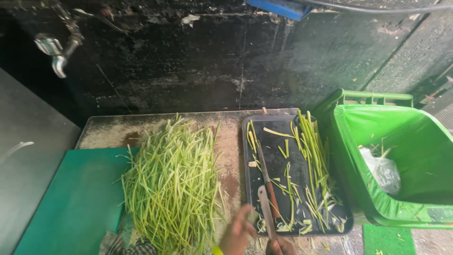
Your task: The person trims water spinach stems one at a time, cutting off the stem ends with a small knife over a black tray and placing the trimmed stalks on a pile at the left of the table, with cut scraps falling toward the tray and a green waste bin beside the work area.
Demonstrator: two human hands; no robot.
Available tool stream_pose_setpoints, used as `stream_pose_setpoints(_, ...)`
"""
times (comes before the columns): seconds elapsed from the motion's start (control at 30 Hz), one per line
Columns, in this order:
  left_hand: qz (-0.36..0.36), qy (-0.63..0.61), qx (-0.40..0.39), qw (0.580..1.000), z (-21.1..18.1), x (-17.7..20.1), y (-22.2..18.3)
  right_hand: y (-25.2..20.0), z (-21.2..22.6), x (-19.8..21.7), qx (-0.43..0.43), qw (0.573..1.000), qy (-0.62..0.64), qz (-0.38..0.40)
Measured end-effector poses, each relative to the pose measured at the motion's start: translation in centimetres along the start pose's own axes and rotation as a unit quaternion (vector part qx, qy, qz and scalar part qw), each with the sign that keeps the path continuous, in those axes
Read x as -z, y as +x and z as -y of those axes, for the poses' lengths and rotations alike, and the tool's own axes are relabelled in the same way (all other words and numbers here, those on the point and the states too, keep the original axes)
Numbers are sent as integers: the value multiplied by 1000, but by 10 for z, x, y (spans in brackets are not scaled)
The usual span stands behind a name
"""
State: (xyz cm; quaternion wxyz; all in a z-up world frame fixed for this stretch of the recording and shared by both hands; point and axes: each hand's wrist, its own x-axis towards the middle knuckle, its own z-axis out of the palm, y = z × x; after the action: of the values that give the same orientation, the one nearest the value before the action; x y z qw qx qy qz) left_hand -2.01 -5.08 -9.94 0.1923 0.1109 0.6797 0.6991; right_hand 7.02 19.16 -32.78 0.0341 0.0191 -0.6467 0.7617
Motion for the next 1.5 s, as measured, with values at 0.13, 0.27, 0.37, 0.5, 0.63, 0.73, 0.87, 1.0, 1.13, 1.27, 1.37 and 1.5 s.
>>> stream_pose_setpoints(0.13,114,-44,33,992,-46,-42,-20,19,187,-51,-9,996,-91,25)
stream_pose_setpoints(0.27,162,5,19,987,-68,-43,-20,22,225,-55,0,988,-151,-38)
stream_pose_setpoints(0.37,186,9,-11,982,-72,-47,-19,18,245,-56,46,970,-229,-67)
stream_pose_setpoints(0.5,206,7,5,978,-93,-51,-16,22,263,-59,77,966,-232,-87)
stream_pose_setpoints(0.63,210,-8,19,978,-85,-55,-15,22,262,-54,65,962,-239,-111)
stream_pose_setpoints(0.73,209,-32,27,977,-81,-54,-15,26,263,-55,41,958,-259,-115)
stream_pose_setpoints(0.87,203,-19,39,978,-74,-50,-12,33,260,-52,118,952,-258,-111)
stream_pose_setpoints(1.0,201,5,58,978,-70,-48,-13,33,253,-50,103,953,-266,-102)
stream_pose_setpoints(1.13,215,-7,45,976,-72,-49,-7,42,274,-55,112,945,-281,-122)
stream_pose_setpoints(1.27,222,-68,34,972,-69,-53,-5,42,262,-45,97,954,-262,-108)
stream_pose_setpoints(1.37,218,-88,28,972,-66,-53,-5,44,259,-42,80,948,-290,-108)
stream_pose_setpoints(1.5,209,-105,16,972,-60,-53,-6,48,273,-54,95,961,-250,-67)
